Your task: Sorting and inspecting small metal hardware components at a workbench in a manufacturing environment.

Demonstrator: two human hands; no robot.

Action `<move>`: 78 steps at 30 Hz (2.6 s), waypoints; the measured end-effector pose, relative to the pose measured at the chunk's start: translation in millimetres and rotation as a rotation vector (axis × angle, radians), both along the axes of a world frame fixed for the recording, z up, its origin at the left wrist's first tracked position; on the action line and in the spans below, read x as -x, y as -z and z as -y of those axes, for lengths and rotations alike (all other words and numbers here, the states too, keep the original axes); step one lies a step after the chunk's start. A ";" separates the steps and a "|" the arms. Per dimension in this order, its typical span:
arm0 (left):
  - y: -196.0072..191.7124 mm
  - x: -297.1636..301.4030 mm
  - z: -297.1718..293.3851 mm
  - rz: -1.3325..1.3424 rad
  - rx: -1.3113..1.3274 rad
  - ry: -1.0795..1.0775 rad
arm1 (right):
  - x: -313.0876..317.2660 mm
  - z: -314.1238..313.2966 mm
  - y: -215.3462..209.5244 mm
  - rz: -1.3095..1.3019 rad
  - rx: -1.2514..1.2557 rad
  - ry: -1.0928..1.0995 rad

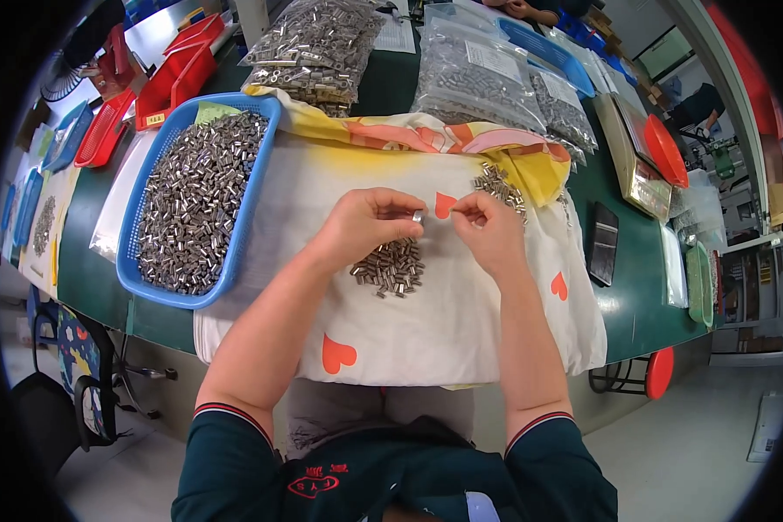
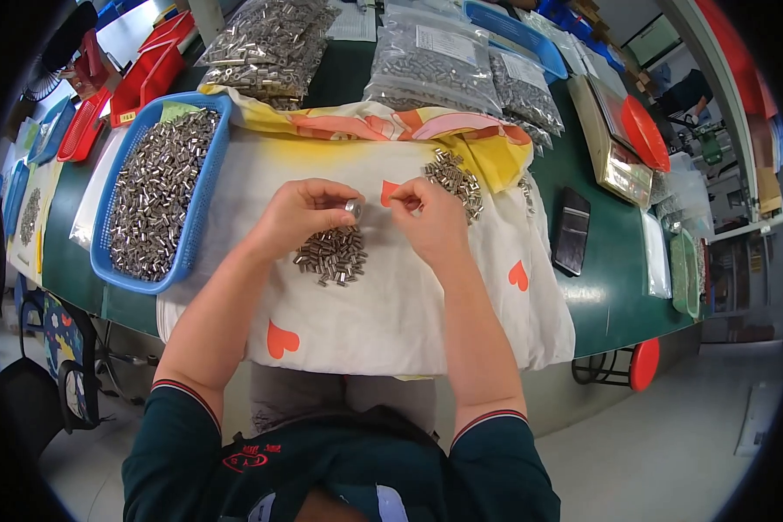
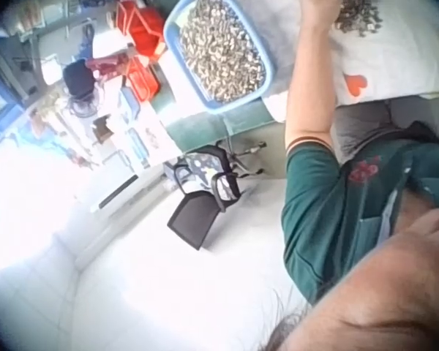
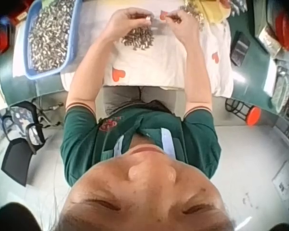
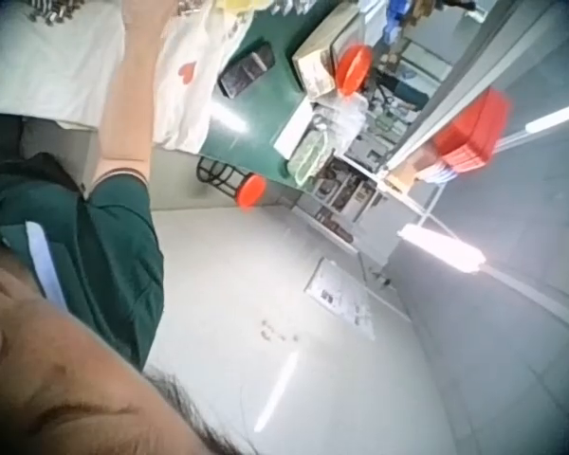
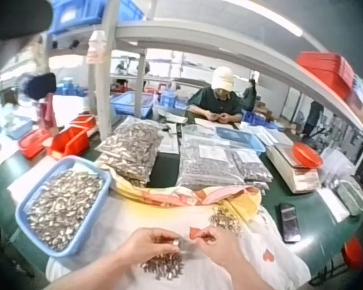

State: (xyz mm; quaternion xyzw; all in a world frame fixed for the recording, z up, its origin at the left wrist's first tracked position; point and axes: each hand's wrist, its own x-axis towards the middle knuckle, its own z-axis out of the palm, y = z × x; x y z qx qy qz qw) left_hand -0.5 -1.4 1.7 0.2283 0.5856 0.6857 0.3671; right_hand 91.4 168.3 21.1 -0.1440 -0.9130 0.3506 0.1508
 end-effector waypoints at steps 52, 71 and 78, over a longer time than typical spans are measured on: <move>4.1 2.4 -0.6 -0.126 0.033 0.015 | 31.9 -51.3 35.2 0.176 -0.886 0.056; 17.0 10.6 3.0 -0.077 -0.049 -0.030 | -1.7 19.4 5.2 -0.239 0.383 -0.185; 20.2 11.3 1.5 -0.096 -0.047 -0.009 | -8.7 16.1 2.1 -0.193 0.422 -0.234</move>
